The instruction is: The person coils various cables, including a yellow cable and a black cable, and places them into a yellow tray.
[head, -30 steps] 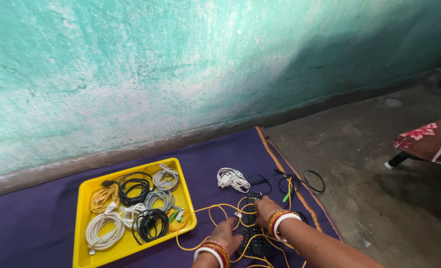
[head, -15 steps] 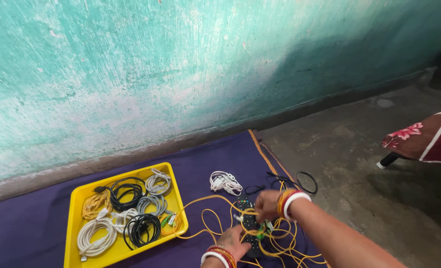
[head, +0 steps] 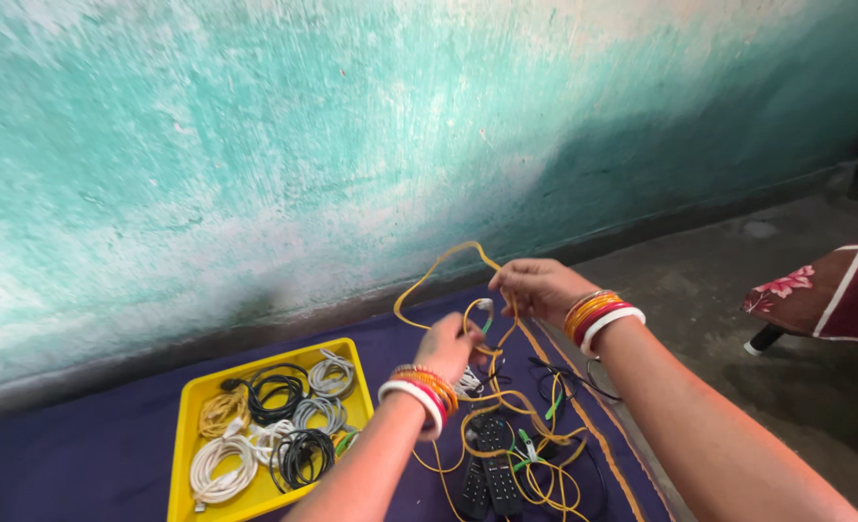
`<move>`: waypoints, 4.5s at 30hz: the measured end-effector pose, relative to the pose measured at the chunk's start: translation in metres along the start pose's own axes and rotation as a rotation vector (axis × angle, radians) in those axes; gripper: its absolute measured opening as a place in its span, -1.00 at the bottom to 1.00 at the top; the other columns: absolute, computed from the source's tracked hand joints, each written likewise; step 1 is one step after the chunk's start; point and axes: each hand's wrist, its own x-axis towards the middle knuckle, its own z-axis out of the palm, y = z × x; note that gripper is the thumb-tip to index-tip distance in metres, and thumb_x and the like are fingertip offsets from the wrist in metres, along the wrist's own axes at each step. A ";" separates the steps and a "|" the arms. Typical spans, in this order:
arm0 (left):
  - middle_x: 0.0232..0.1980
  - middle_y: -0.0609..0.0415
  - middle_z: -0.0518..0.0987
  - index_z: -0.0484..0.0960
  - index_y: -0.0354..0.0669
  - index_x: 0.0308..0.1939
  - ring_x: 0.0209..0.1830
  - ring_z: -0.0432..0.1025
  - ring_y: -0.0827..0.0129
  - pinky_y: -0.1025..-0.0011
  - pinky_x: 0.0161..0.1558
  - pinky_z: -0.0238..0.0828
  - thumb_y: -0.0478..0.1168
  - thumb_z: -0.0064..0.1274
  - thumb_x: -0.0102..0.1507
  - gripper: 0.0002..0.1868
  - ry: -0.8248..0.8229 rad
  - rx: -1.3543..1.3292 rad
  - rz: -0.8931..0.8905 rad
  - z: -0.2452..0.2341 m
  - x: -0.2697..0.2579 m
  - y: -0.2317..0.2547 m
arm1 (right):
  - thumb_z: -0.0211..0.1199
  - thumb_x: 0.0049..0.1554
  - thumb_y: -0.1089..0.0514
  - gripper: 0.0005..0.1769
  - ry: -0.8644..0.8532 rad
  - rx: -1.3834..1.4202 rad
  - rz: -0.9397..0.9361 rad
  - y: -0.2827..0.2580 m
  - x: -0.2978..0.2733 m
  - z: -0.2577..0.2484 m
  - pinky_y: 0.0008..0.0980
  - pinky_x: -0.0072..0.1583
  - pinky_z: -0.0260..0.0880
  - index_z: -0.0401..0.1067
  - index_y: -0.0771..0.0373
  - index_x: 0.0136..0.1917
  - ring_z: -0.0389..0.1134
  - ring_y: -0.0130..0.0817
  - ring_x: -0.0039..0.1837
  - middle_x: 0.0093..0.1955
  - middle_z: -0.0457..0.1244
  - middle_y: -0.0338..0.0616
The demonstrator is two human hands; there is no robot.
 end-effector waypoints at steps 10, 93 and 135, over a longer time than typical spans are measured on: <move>-0.20 -0.01 0.70 0.68 -0.22 -0.11 -0.32 0.60 0.40 0.38 -0.29 0.60 -0.43 -0.30 0.34 -0.65 -0.026 0.012 0.355 -0.073 -0.002 0.136 | 0.23 0.24 -0.03 -0.67 0.347 -0.212 -0.016 -0.073 -0.014 0.011 -0.36 -0.20 0.25 0.56 0.28 -0.02 0.13 -0.49 -0.33 -0.35 0.15 -0.31; -0.53 0.15 0.55 0.61 -0.25 -0.18 -0.63 0.28 0.51 0.47 -0.52 0.21 -0.02 -0.27 0.47 -0.57 0.072 0.305 0.088 -0.258 -0.191 0.204 | 0.40 0.07 0.07 -0.79 -0.114 -1.113 -0.807 -0.199 -0.042 0.296 -0.22 -0.01 0.46 0.63 0.17 -0.05 0.43 -0.19 -0.10 -0.16 0.37 -0.09; -0.35 -0.10 0.66 0.57 -0.42 -0.06 -0.43 0.61 0.29 0.36 -0.30 0.60 -0.22 -0.36 0.41 -0.61 -0.024 0.141 -0.154 -0.273 -0.184 0.164 | 0.40 0.03 0.15 -0.84 -0.018 -1.156 -0.678 -0.157 -0.015 0.327 -0.21 0.00 0.48 0.49 0.24 -0.15 0.45 -0.15 -0.07 -0.13 0.38 -0.06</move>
